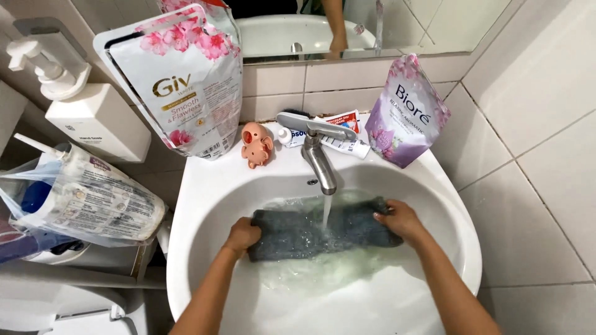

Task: The person washes a microfiber mop pad in a bathroom sink using floor cleaner and a scrub brush.

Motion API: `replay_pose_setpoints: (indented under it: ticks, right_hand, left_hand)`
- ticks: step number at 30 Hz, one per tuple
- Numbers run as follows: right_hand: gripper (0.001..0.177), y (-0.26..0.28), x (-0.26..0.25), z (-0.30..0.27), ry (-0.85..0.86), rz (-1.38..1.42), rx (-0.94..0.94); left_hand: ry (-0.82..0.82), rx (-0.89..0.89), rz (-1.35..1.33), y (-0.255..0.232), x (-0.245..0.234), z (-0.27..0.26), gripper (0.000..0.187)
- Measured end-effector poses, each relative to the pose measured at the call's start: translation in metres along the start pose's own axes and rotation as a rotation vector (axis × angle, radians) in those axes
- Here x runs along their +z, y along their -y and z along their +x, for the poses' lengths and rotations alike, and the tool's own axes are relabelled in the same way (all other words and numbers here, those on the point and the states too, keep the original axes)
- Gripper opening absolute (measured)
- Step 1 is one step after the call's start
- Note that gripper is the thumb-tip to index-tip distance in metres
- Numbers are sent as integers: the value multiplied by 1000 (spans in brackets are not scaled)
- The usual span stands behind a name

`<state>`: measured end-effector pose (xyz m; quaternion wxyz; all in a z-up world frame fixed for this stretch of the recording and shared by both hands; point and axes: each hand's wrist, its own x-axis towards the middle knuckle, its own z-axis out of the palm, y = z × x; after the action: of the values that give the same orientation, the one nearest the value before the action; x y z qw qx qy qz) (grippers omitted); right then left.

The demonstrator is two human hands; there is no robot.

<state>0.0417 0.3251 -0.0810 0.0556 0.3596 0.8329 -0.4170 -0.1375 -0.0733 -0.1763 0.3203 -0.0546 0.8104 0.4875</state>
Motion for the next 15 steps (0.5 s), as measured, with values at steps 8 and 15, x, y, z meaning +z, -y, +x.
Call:
replay_pose_setpoints:
  ticks: [8, 15]
  right_hand:
    - [39, 53, -31, -51, -111, -153, 2]
    - [56, 20, 49, -20, -62, -566, 30]
  left_hand:
    - [106, -113, -25, -52, -25, -63, 40]
    - [57, -82, 188, 21, 30, 6, 45]
